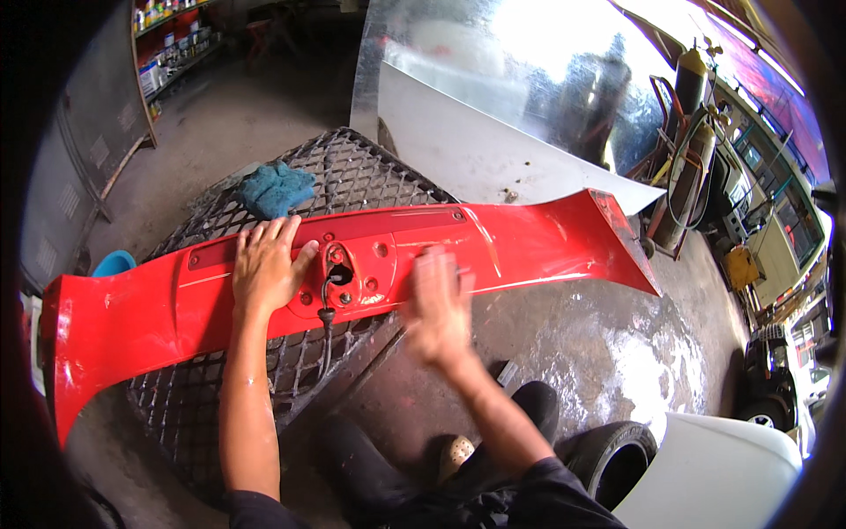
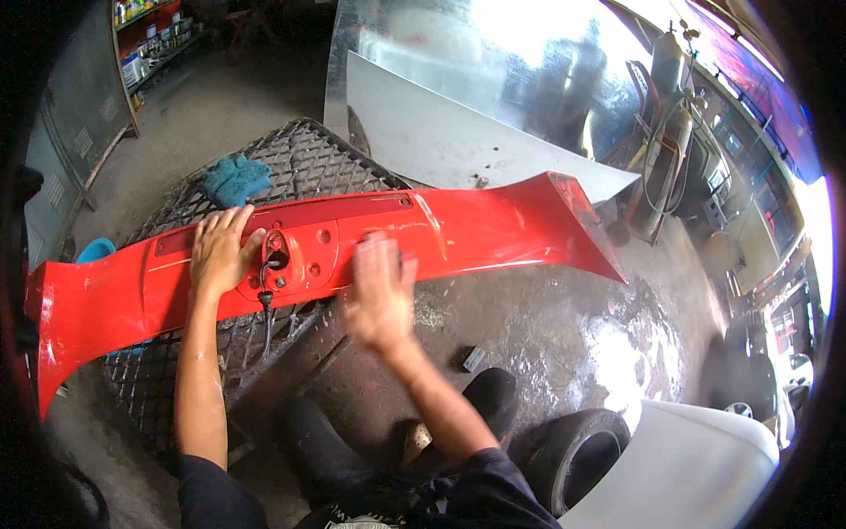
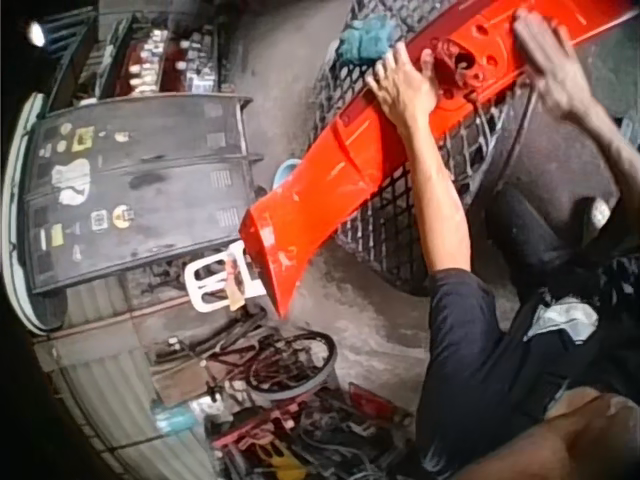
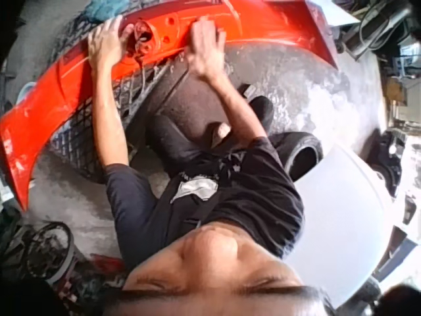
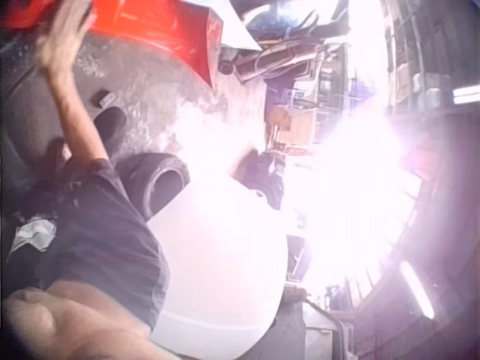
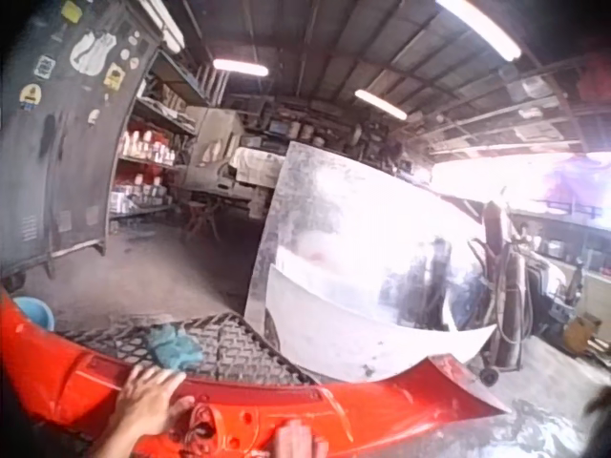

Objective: The person sands a red car bumper with a sanding block, moving it across the surface in repeated strokes. The person occasionally dips the sanding block into a blue bucket of water and continues sanding different sections of the bumper.

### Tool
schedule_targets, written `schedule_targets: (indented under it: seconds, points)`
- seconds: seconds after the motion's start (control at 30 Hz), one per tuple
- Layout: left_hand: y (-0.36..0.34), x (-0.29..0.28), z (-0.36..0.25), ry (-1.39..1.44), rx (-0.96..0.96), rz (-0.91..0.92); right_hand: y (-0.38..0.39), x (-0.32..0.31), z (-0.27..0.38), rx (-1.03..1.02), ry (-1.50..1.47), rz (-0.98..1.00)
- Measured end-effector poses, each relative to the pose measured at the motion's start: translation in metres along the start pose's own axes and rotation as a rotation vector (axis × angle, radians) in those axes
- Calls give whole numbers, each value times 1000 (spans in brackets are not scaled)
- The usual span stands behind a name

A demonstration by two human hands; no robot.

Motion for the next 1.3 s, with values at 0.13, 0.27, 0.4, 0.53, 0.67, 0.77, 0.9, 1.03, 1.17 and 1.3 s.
schedule_targets:
  seconds: [0.13, 0.27, 0.4, 0.53, 0.67, 0.77, 0.9, 1.03, 1.17, 1.3]
  points:
    - [0, 2, 1, -14, -27, 19, -47, -4, -33, 321, 172, -74]
    - [-1, 4, 2, 26, -35, 25, -2, 11, 32, -55, -37, 159]
    - [1, 3, 2, -8, -39, 32, -20, -4, -34, 89, 157, -115]
    - [2, 4, 4, 34, -59, 28, -36, 6, -1, 119, 235, -74]
    - [2, 4, 4, 50, -59, 12, -11, 13, 2, -33, 152, 73]
    - [2, 2, 4, 61, -60, -5, -42, 7, -54, 375, 147, 33]
    - [3, 1, 5, 81, -70, -35, -27, 17, -3, 122, 323, 19]
    - [3, 0, 4, 78, -72, -31, -52, 13, -51, 193, 300, -95]
    - [0, 1, 5, 65, -83, -6, -41, 21, -10, 132, 328, 29]
    - [2, 2, 6, 83, -94, -1, -55, 16, -42, 284, 316, 69]
Point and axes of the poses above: each hand's wrist, its own y-axis away from the middle knuckle, its own x-axis out of the palm, z = x × y, the point moved 8 cm from there along -y, towards the middle knuckle, and after that the axes turned 11 degrees about x, right-handed, at the moved point
